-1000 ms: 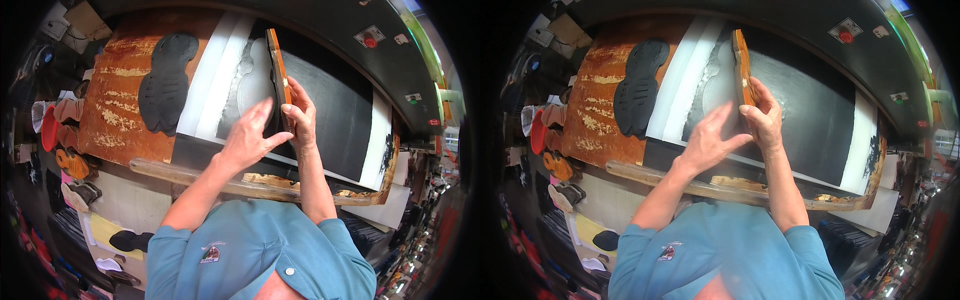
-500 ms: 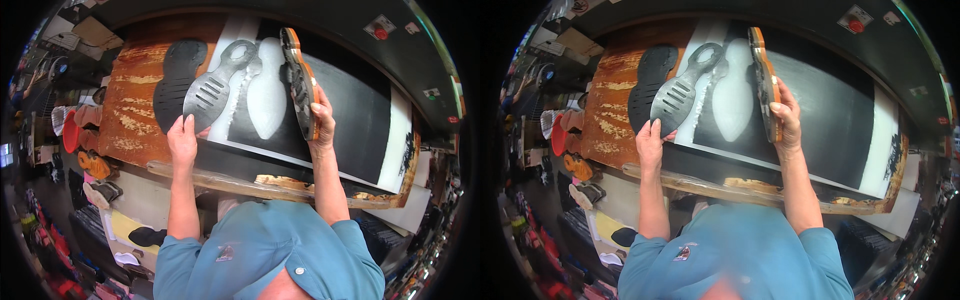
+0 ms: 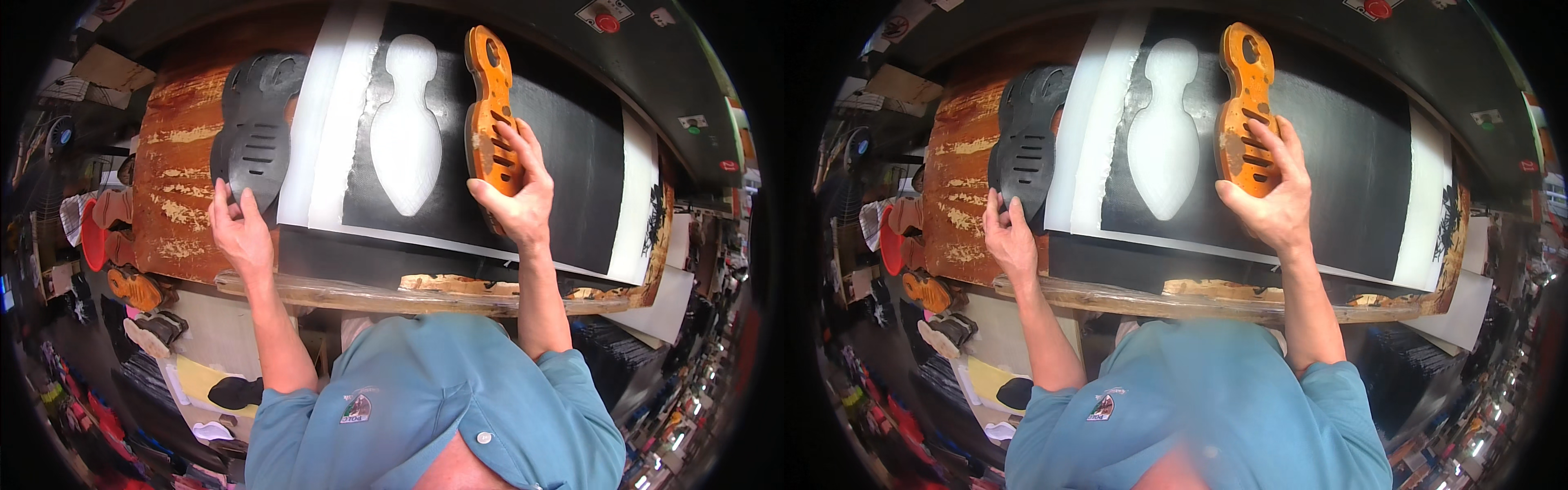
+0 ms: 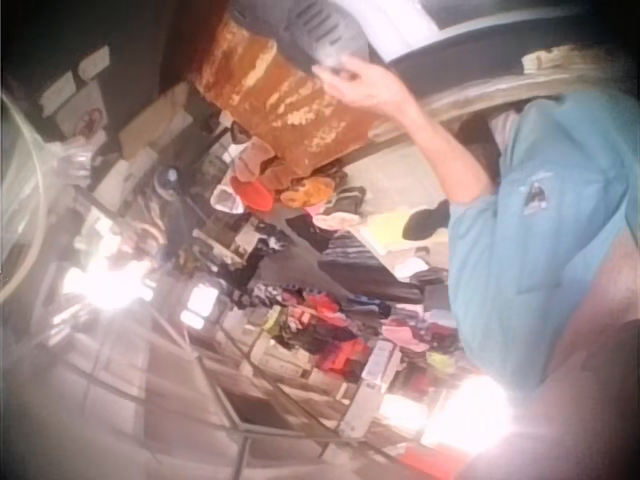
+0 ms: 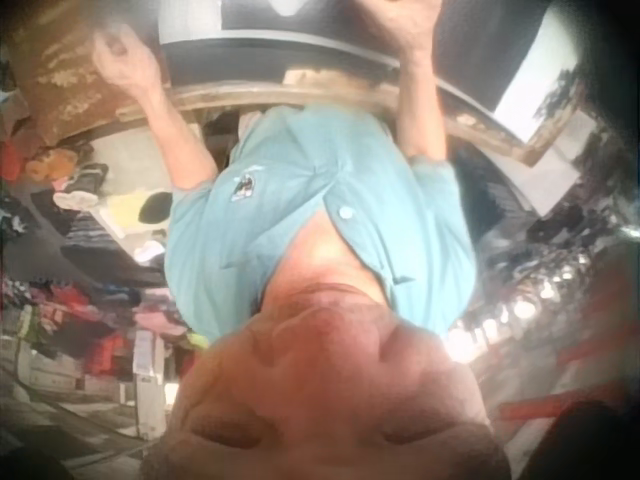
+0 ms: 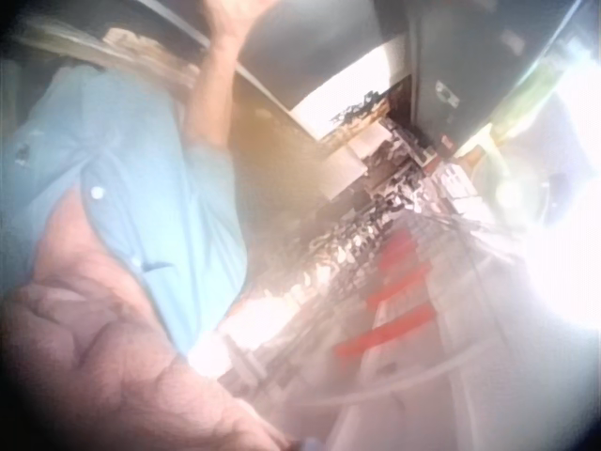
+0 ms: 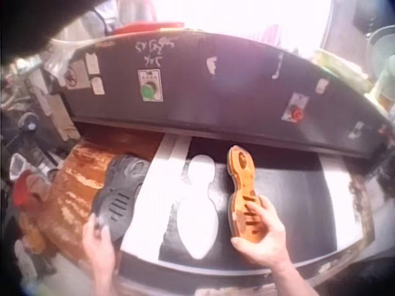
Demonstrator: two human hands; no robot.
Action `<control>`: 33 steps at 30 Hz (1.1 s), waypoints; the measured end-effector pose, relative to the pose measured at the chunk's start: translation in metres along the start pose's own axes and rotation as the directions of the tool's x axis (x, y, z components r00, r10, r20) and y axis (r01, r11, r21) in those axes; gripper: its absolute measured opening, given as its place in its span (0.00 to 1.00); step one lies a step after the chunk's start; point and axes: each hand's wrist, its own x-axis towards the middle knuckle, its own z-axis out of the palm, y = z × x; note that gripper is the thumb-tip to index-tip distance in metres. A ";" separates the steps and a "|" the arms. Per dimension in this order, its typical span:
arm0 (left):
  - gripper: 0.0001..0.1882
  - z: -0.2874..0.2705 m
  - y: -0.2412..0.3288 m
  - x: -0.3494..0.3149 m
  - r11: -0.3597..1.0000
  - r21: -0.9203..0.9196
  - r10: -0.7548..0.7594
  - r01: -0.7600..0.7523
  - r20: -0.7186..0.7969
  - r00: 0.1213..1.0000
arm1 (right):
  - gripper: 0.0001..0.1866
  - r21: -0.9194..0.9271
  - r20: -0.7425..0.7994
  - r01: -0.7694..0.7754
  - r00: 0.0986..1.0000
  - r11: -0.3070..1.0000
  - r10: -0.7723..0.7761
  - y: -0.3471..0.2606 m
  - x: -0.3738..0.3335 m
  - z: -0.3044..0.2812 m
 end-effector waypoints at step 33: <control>0.07 0.033 0.020 -0.172 0.649 -0.344 0.759 -0.679 0.229 0.609 | 0.29 -0.254 -0.274 0.279 0.898 0.926 -0.345 0.033 -0.038 -0.061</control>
